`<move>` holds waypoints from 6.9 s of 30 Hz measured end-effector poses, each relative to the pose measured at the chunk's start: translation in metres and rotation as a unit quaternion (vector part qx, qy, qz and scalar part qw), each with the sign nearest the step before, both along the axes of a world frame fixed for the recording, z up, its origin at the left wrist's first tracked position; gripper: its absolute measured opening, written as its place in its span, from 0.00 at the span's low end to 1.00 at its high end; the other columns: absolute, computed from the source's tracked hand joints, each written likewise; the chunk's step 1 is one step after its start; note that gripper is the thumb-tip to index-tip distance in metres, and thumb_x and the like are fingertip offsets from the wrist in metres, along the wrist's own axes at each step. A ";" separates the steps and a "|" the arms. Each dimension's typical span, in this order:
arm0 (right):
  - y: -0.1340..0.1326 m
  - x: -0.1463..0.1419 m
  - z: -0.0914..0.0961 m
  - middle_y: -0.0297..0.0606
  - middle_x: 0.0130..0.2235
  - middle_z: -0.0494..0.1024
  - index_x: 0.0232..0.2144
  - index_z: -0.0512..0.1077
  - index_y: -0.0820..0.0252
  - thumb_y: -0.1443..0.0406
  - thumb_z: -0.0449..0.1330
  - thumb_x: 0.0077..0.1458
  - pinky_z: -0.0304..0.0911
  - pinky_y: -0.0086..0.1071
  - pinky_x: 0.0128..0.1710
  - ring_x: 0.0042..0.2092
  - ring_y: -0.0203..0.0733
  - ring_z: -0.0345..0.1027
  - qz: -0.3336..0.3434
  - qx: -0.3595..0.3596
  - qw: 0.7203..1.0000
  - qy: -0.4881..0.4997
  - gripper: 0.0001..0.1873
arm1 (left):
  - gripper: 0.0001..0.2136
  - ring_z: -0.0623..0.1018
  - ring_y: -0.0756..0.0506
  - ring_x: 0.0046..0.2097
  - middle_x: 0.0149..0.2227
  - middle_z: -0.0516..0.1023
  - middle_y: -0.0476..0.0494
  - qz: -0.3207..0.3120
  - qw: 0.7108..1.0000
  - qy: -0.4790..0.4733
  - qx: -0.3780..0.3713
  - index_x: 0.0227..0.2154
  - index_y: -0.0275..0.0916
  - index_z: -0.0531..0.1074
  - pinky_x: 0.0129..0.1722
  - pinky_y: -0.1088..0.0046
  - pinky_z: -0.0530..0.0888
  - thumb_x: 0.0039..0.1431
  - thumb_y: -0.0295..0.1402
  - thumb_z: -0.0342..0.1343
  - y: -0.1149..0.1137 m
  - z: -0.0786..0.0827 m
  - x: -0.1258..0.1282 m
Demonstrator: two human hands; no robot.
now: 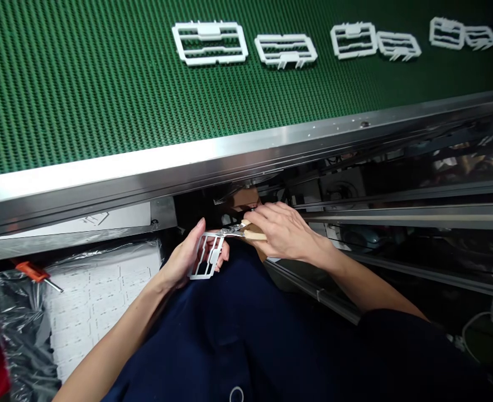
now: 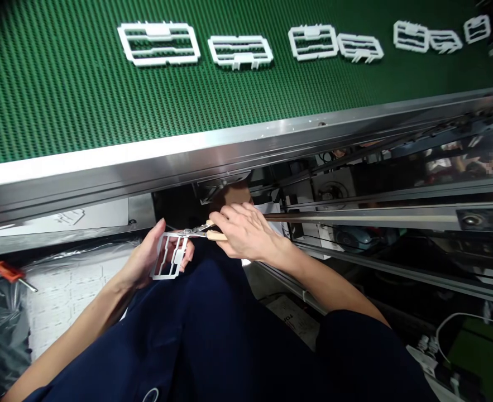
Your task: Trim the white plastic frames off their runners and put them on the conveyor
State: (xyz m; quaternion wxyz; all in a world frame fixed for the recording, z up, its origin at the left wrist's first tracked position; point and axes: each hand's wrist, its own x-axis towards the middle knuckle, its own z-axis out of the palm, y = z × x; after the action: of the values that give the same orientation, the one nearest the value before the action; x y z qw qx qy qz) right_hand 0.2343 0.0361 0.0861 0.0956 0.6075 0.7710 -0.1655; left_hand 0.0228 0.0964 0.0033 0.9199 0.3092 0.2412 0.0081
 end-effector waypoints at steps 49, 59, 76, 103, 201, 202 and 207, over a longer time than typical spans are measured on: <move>-0.015 -0.035 -0.046 0.29 0.27 0.67 0.29 0.65 0.61 0.65 0.65 0.42 0.60 0.27 0.30 0.28 0.31 0.62 -0.453 -0.001 0.688 0.567 0.12 | 0.36 0.76 0.42 0.42 0.36 0.79 0.45 0.207 0.922 0.282 0.168 0.57 0.39 0.63 0.50 0.64 0.68 0.42 0.31 0.68 0.008 -0.051 0.000; -0.012 -0.048 -0.047 0.29 0.27 0.66 0.29 0.65 0.61 0.64 0.65 0.43 0.59 0.26 0.28 0.28 0.30 0.60 -0.449 0.000 0.680 0.579 0.12 | 0.17 0.76 0.40 0.45 0.44 0.77 0.35 0.255 0.955 0.029 -0.151 0.46 0.30 0.73 0.48 0.65 0.73 0.65 0.37 0.46 0.001 0.010 0.027; -0.020 -0.051 -0.049 0.31 0.31 0.69 0.33 0.66 0.61 0.64 0.66 0.44 0.62 0.27 0.34 0.31 0.31 0.63 -0.436 0.012 0.675 0.595 0.15 | 0.24 0.73 0.37 0.51 0.46 0.76 0.30 0.277 0.931 -0.015 -0.236 0.48 0.28 0.71 0.50 0.60 0.72 0.66 0.44 0.40 0.006 0.015 0.024; 0.182 0.007 0.101 0.35 0.33 0.72 0.34 0.62 0.58 0.69 0.54 0.49 0.53 0.28 0.28 0.32 0.38 0.63 -0.063 0.216 0.971 0.080 0.07 | 0.10 0.72 0.48 0.28 0.25 0.69 0.47 0.309 0.942 0.008 -0.133 0.26 0.38 0.72 0.30 0.73 0.73 0.50 0.39 0.63 -0.016 0.032 0.016; -0.001 -0.032 -0.033 0.30 0.28 0.68 0.32 0.66 0.62 0.60 0.67 0.44 0.64 0.26 0.28 0.27 0.30 0.65 -0.395 -0.027 0.711 0.582 0.16 | 0.11 0.70 0.52 0.19 0.20 0.73 0.46 0.221 0.963 0.147 0.040 0.31 0.35 0.75 0.14 0.83 0.63 0.49 0.38 0.63 0.018 0.022 -0.008; -0.001 -0.032 -0.033 0.30 0.28 0.69 0.32 0.66 0.62 0.60 0.67 0.44 0.64 0.26 0.28 0.28 0.30 0.65 -0.396 -0.027 0.712 0.580 0.16 | 0.10 0.69 0.52 0.19 0.20 0.73 0.46 0.220 0.964 0.146 0.045 0.31 0.35 0.75 0.14 0.83 0.62 0.49 0.37 0.63 0.018 0.022 -0.008; -0.001 -0.032 -0.036 0.30 0.28 0.69 0.32 0.66 0.62 0.61 0.67 0.44 0.64 0.25 0.28 0.28 0.30 0.65 -0.392 -0.027 0.711 0.583 0.16 | 0.12 0.70 0.52 0.20 0.22 0.75 0.45 0.211 0.965 0.151 0.047 0.32 0.35 0.75 0.15 0.82 0.62 0.49 0.39 0.63 0.019 0.020 -0.010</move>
State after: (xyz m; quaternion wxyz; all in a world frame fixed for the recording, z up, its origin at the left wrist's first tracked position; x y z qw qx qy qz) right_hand 0.2022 0.0348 0.0503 -0.4305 0.6351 0.3610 -0.5301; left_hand 0.0128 0.1154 0.0237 0.8344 0.2920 0.4369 0.1664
